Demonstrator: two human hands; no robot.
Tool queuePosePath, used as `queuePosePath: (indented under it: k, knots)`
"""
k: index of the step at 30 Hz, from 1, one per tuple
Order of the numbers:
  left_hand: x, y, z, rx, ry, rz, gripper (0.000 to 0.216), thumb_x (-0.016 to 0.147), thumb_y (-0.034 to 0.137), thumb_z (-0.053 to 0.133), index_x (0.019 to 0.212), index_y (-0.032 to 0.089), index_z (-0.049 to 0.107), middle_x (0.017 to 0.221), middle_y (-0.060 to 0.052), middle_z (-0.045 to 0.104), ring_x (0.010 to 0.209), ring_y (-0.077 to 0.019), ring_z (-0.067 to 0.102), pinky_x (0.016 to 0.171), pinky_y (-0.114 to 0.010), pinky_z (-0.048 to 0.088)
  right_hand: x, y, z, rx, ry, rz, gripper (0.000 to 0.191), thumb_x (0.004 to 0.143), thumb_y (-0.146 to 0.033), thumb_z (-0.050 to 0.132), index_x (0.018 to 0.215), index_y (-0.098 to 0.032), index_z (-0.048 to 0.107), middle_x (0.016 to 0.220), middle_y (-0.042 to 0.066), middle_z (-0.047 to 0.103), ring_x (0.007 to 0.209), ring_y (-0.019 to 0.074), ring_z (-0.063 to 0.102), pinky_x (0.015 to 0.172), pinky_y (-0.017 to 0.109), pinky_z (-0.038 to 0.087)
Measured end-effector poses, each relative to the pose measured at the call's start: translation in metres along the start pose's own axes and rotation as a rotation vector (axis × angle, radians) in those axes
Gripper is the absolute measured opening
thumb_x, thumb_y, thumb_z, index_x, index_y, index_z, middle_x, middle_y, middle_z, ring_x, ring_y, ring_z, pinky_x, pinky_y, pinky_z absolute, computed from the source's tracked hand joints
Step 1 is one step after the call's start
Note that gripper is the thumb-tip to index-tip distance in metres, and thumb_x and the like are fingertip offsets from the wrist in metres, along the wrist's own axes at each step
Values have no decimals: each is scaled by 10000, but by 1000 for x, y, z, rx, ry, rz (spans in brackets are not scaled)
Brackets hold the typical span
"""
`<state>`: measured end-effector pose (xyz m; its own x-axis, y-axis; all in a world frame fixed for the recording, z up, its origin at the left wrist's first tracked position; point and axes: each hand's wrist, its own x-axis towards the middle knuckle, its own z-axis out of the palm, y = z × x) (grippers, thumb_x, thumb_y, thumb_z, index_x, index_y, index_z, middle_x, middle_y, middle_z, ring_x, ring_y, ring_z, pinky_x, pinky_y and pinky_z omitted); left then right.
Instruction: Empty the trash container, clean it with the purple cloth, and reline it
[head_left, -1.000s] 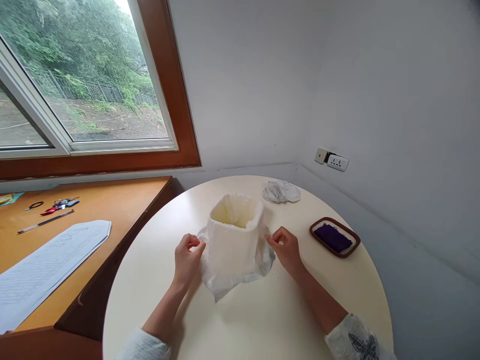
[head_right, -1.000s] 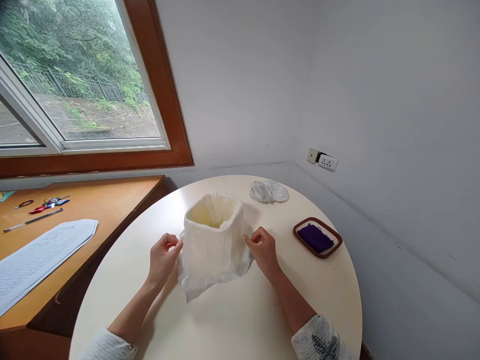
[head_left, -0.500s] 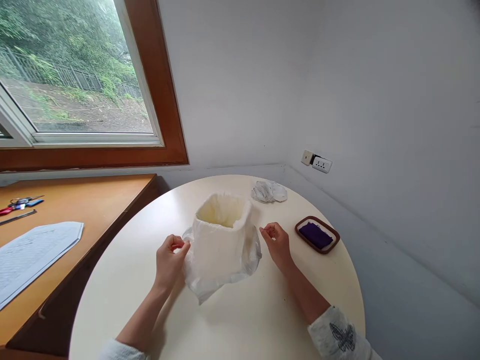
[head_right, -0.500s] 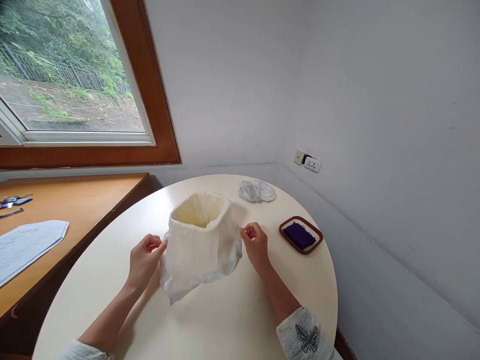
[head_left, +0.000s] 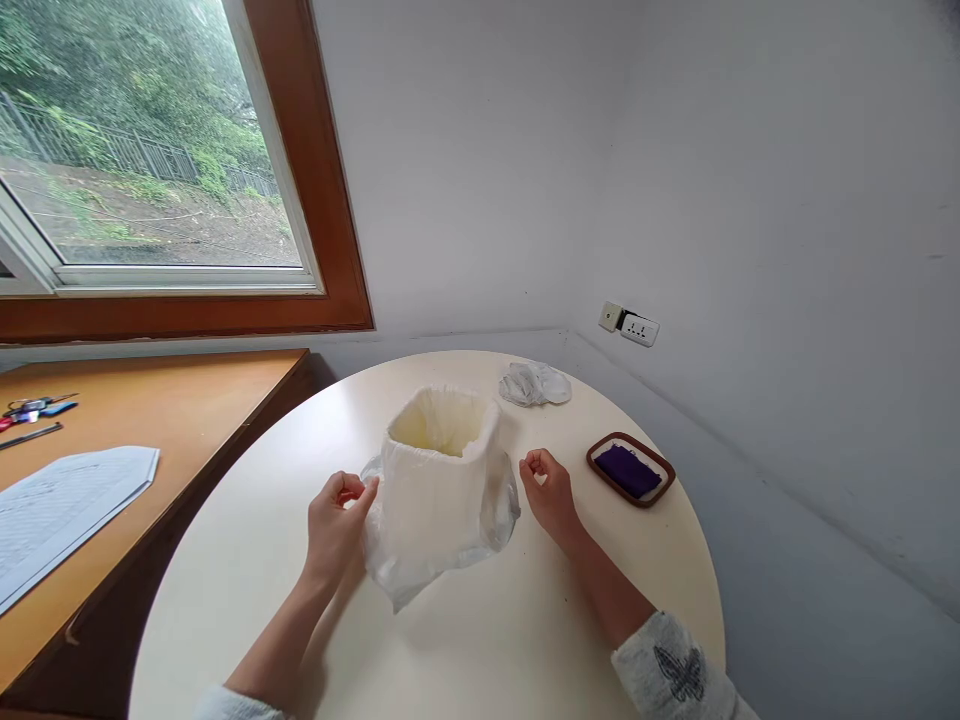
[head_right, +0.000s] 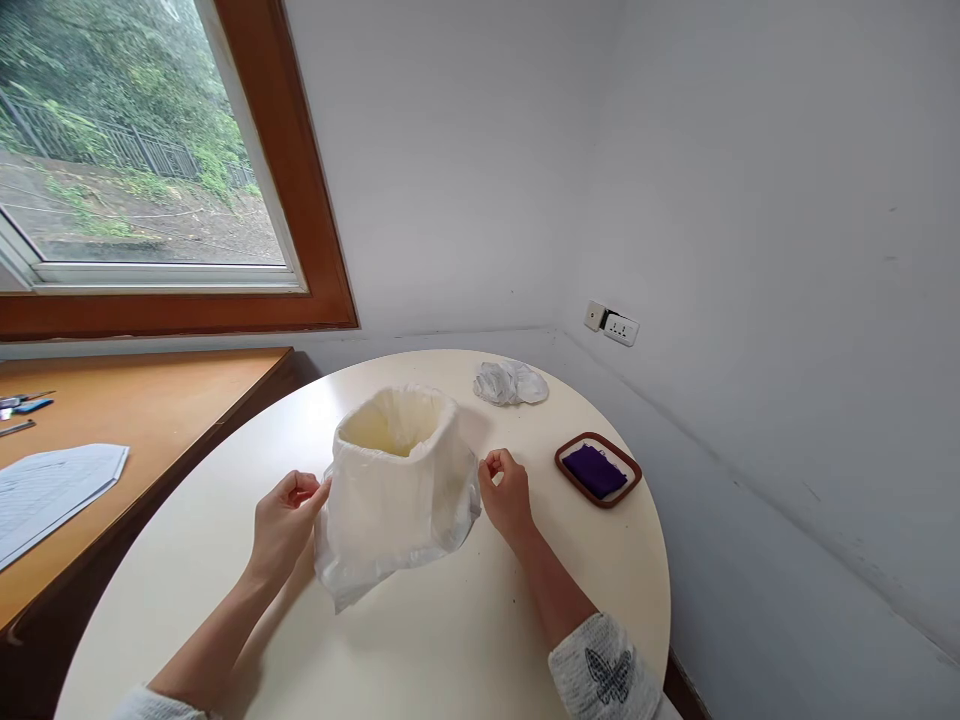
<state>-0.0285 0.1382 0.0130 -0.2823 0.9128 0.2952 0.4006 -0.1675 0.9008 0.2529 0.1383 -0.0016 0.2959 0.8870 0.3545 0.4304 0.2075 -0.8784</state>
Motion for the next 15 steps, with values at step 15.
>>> queuePosePath:
  k: [15]
  knots:
    - [-1, 1, 1, 15, 8, 24, 325, 722, 405, 617, 580, 191, 418, 610, 39, 465, 578, -105, 412, 527, -211, 339, 15, 22, -24, -652, -2, 25, 90, 741, -232, 464, 658, -205, 486, 637, 5, 586, 787, 212, 500, 959, 597, 104]
